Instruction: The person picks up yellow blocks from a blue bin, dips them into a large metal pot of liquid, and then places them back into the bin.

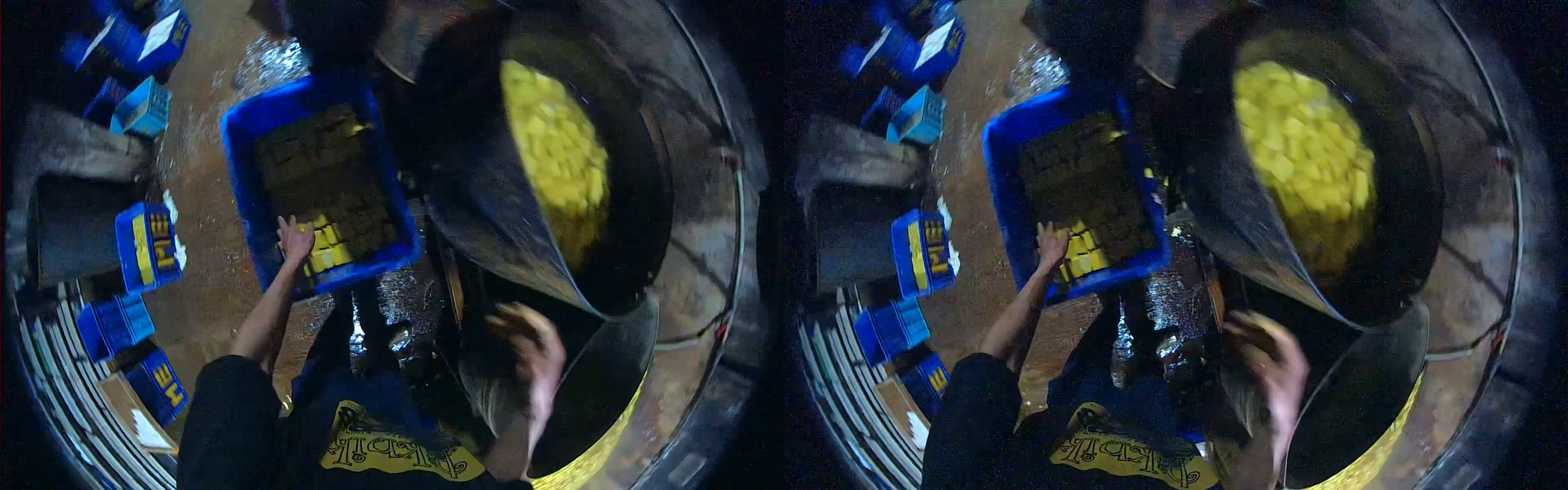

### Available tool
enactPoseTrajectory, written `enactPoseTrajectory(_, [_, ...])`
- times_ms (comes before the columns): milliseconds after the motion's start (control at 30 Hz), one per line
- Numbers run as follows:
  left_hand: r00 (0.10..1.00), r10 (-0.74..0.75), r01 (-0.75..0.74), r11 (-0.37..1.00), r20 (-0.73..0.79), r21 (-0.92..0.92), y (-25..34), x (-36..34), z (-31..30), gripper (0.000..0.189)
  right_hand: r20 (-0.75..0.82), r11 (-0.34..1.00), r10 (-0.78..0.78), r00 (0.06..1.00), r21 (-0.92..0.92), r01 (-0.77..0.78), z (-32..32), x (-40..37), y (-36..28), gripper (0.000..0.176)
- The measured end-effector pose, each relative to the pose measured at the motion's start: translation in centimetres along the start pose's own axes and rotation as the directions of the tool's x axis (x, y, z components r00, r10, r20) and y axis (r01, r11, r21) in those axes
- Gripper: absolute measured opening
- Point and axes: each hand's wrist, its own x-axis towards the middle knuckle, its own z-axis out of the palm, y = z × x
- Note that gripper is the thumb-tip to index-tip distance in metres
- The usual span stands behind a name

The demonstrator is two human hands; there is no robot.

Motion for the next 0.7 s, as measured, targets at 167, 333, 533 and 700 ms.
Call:
enactPoseTrajectory(167, [0.834, 0.467, -0.542, 0.598, -0.293, -0.591, 23.0, -17.0, -12.5, 0.04, -0.863, 0.855, -0.265, 0.43, -0.416, -0.31, -23.6, -21.1, 7.7, 0.039])
enactPoseTrajectory(333, [0.5, 0.861, -0.364, 0.303, 0.09, -0.881, 36.5, -38.4, -13.1, 0.066, -0.814, 0.903, 0.425, 0.396, 0.349, -0.25, -37.7, -45.6, 30.0, 0.048])
enactPoseTrajectory(533, [0.581, 0.746, 0.064, 0.358, 0.326, -0.932, 39.0, -44.3, -8.6, 0.054, -0.969, 0.782, -0.068, 0.237, -0.199, -0.59, -40.1, -50.6, 44.6, 0.04])
enactPoseTrajectory(700, [0.713, 0.696, -0.177, 0.296, 0.084, -0.939, 36.9, -52.0, -7.5, 0.053, -0.89, 0.781, 0.225, 0.397, -0.079, -0.62, -51.7, -45.6, 39.4, 0.042])
